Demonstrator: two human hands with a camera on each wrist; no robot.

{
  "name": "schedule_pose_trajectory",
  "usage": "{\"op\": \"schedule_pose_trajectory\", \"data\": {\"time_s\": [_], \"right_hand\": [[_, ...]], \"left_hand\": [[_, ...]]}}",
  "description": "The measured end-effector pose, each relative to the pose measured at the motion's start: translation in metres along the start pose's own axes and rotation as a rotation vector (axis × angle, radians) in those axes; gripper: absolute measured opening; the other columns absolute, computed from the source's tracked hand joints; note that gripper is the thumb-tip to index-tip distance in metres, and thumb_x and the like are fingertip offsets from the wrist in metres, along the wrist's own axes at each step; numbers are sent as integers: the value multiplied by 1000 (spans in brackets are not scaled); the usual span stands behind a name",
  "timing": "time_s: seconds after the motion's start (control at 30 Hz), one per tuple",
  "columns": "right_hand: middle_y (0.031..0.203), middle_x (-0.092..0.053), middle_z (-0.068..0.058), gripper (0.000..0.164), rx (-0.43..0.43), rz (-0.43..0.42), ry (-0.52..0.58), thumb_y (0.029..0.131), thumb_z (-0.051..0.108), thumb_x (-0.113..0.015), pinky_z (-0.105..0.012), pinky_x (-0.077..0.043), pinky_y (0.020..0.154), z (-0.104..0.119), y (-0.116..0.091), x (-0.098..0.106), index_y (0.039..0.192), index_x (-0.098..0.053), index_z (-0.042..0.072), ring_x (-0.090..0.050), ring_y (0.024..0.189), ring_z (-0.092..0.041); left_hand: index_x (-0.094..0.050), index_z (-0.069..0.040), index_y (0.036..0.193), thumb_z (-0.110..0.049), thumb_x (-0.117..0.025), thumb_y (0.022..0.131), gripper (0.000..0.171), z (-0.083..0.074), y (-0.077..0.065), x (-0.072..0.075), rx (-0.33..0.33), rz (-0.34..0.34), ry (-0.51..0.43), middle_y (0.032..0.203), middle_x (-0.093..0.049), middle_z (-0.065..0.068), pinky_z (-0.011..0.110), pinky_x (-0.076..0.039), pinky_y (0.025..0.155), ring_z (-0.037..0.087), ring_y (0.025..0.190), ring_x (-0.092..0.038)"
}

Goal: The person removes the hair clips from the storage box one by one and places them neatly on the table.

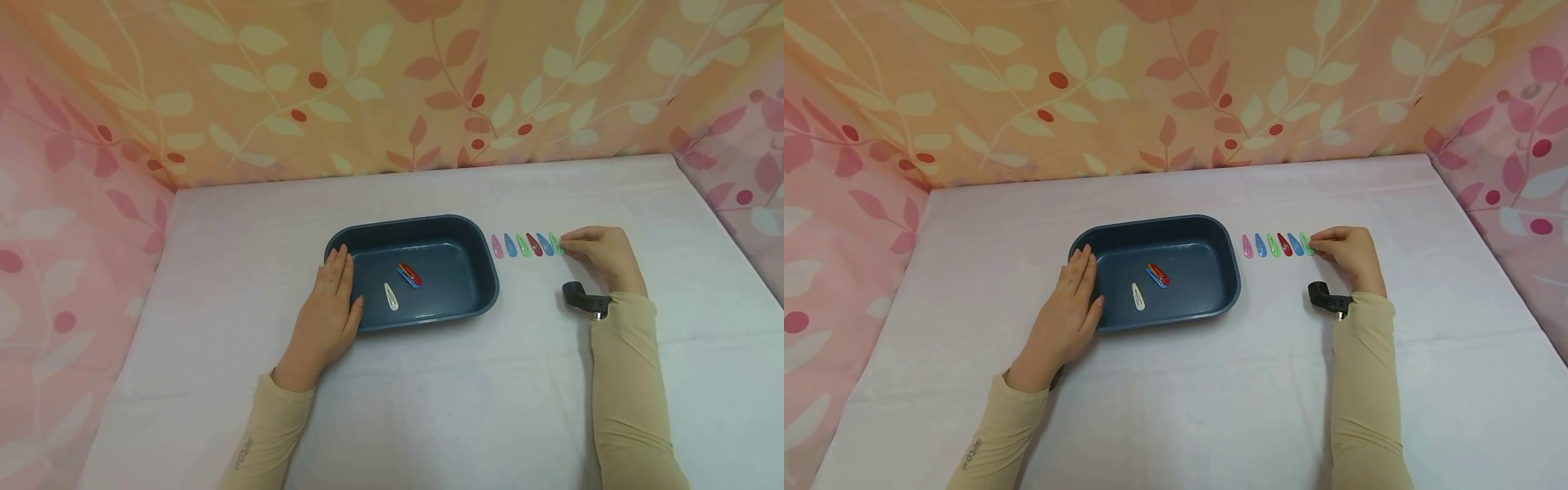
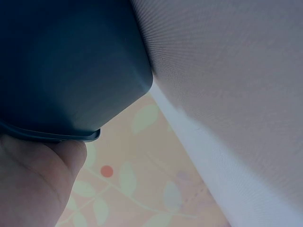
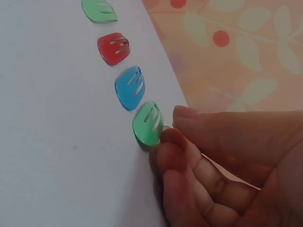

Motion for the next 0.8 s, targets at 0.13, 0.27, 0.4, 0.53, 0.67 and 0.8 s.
{"op": "schedule_pose_trajectory", "data": {"time_s": [0.13, 0.27, 0.4, 0.53, 0.67, 0.8], "right_hand": [[80, -60, 21, 41, -5, 14, 30, 87, 23, -69, -13, -49, 67, -3, 0, 1, 112, -64, -9, -58, 75, 0], [81, -59, 21, 42, -22, 20, 33, 87, 28, -68, -13, -48, 69, -5, -1, 3, 113, -65, -5, -58, 77, -1], [82, -59, 21, 29, -37, 22, 63, 86, 28, -70, -13, -48, 69, -6, -2, 4, 105, -72, 6, -58, 77, -2], [82, -60, 21, 16, -48, 18, 87, 85, 27, -71, -13, -48, 69, -7, -2, 5, 96, -74, 15, -58, 77, -2], [82, -60, 21, 19, -53, 22, 91, 86, 28, -70, -13, -48, 70, -6, -2, 5, 98, -74, 14, -58, 78, -2], [82, -61, 21, 17, -50, 27, 94, 87, 26, -69, -13, -48, 70, -4, -2, 5, 99, -74, 14, -59, 79, -2]], "left_hand": [[-28, 15, 141, -17, -46, 94, 59, 0, 0, 0, 2, 4, 1, 153, -15, 24, 48, -16, 112, 33, 142, -12], [-27, 15, 141, -18, -46, 94, 60, 0, 0, -1, 3, 9, 2, 153, -15, 24, 48, -16, 112, 33, 142, -11], [-27, 14, 141, -18, -46, 94, 60, 0, 1, -1, 6, 15, 2, 153, -15, 24, 48, -15, 112, 33, 142, -11], [-27, 14, 141, -18, -45, 95, 60, 0, 1, -1, 9, 22, 6, 153, -14, 24, 47, -15, 112, 33, 142, -11], [-27, 15, 141, -19, -45, 95, 60, 0, 1, 0, 7, 20, 9, 153, -14, 24, 47, -15, 112, 33, 142, -11], [-28, 15, 141, -19, -45, 94, 60, -1, 1, 0, 2, 9, 10, 153, -15, 25, 48, -17, 112, 33, 142, -12]]}}
Point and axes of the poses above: each hand's wrist, its own y-axis towards the middle knuckle, its own x-axis out of the back of the hand, z = x × y, the point moved 8 cm from there along y, towards the middle knuckle
